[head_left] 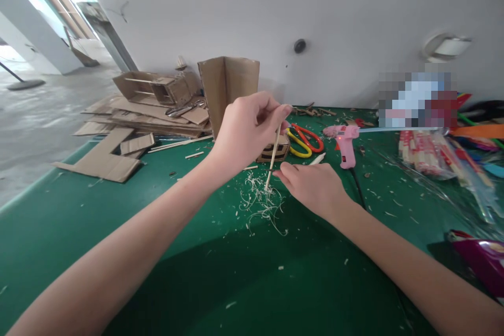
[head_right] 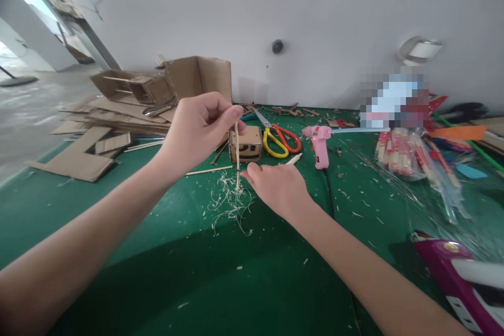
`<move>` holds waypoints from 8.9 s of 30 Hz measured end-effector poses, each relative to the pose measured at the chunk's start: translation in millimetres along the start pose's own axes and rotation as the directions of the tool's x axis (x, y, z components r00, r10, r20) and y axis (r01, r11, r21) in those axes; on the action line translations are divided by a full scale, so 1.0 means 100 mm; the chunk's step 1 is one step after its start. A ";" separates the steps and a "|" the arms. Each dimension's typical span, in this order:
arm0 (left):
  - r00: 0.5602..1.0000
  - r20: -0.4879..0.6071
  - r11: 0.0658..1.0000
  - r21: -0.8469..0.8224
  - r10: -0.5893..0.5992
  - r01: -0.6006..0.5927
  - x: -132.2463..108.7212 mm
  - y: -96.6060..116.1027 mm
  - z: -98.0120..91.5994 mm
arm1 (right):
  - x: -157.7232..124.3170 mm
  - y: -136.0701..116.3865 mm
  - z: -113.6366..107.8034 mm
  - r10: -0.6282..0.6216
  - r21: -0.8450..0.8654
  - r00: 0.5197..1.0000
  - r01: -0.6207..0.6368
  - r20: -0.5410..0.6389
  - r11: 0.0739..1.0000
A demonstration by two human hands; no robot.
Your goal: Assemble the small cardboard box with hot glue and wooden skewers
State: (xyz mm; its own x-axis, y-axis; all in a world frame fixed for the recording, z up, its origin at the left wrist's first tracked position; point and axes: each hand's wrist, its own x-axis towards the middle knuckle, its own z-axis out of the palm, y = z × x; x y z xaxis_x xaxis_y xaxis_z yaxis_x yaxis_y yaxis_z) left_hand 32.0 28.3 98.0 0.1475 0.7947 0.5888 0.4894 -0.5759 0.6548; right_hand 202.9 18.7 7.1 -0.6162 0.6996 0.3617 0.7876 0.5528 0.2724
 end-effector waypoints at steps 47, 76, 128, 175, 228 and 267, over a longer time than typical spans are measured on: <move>0.685 0.711 0.934 0.334 -0.159 -0.130 0.23 -0.18 -0.55 | 0.12 0.57 -0.32 0.419 0.896 0.905 -0.242 0.070 0.373; 0.963 0.270 0.989 -0.144 -0.007 0.047 0.16 -0.12 -0.21 | 0.10 0.26 -0.16 0.015 0.062 0.962 0.002 -0.271 0.998; 0.992 0.127 0.988 -0.150 -0.010 0.029 0.07 -0.10 0.04 | 0.05 0.14 0.09 0.128 -0.038 0.990 -0.130 -0.058 0.991; 0.988 0.153 0.999 -0.037 0.010 -0.005 0.08 -0.05 0.01 | 0.03 0.03 0.08 0.122 0.066 0.990 -0.118 -0.067 0.991; 0.994 0.103 0.998 -0.041 -0.036 0.040 0.07 -0.05 0.05 | 0.02 0.04 -0.04 0.036 0.104 0.984 -0.055 0.177 0.993; 0.996 0.085 0.998 0.063 0.005 -0.010 0.05 -0.03 0.04 | 0.01 0.05 0.08 0.089 0.089 0.996 -0.089 0.004 0.992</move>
State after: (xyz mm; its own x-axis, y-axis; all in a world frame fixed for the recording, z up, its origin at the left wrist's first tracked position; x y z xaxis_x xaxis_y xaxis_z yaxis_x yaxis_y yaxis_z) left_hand 34.6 35.0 96.6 0.2225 0.8054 0.5494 0.5412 -0.5708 0.6175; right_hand 206.5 26.0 1.7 -0.5435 0.7478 0.3813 0.8354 0.5262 0.1588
